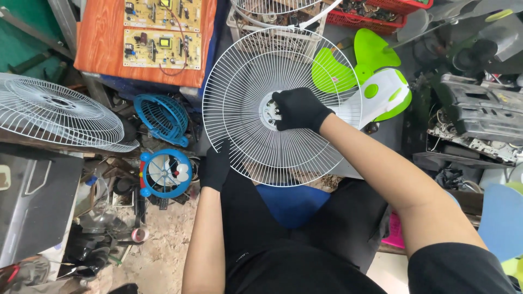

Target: Disassembling an electric fan by removing the front guard, fan blades, and rear guard to access the motor housing.

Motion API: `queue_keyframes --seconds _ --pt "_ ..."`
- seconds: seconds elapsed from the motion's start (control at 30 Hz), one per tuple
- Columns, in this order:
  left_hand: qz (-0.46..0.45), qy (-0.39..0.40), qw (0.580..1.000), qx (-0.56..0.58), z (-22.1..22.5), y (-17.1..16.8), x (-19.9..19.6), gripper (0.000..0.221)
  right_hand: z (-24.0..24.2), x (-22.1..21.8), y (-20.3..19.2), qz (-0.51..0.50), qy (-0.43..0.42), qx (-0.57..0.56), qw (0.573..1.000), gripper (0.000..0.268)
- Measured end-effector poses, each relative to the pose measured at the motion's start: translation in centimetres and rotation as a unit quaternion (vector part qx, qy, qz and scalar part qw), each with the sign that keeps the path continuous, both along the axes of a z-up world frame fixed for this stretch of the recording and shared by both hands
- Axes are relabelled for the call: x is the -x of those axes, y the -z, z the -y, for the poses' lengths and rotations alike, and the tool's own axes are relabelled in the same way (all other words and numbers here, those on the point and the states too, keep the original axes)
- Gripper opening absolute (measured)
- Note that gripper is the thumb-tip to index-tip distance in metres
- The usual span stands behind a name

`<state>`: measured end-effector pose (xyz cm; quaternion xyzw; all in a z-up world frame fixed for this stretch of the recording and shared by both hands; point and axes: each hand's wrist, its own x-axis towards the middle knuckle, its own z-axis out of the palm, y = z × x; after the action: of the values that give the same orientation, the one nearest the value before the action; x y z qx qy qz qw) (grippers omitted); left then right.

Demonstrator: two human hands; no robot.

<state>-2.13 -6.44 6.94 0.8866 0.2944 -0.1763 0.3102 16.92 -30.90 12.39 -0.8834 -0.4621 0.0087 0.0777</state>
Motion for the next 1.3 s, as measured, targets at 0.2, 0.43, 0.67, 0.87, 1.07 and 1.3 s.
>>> queue_keyframes --seconds 0.2,0.43,0.67,0.87,1.07,1.3 --pt "0.041 0.172 0.975 -0.135 -2.3 8.5 0.6 0.045 0.2 -0.4 0.5 -0.003 -0.082 -0.081 0.993 0.054" --pt "0.080 0.204 0.969 -0.114 -3.3 10.1 0.5 0.052 0.2 -1.1 -0.3 -0.025 -0.167 -0.075 0.983 0.057" --pt "0.050 0.182 0.978 -0.094 -2.2 6.4 0.5 0.050 0.2 1.2 -2.0 -0.024 -0.022 -0.044 0.999 0.059" --pt "0.094 0.228 0.956 -0.158 -2.3 8.7 1.5 0.047 -0.2 2.6 1.9 -0.030 0.093 -0.087 0.991 0.062" --pt "0.077 0.194 0.971 -0.115 -1.5 6.0 1.7 0.047 0.2 2.4 1.7 -0.059 0.058 -0.100 0.992 0.062" --pt "0.092 0.169 0.979 -0.073 -0.5 3.7 0.8 0.047 0.6 1.2 1.4 -0.076 -0.017 -0.100 0.992 0.058"
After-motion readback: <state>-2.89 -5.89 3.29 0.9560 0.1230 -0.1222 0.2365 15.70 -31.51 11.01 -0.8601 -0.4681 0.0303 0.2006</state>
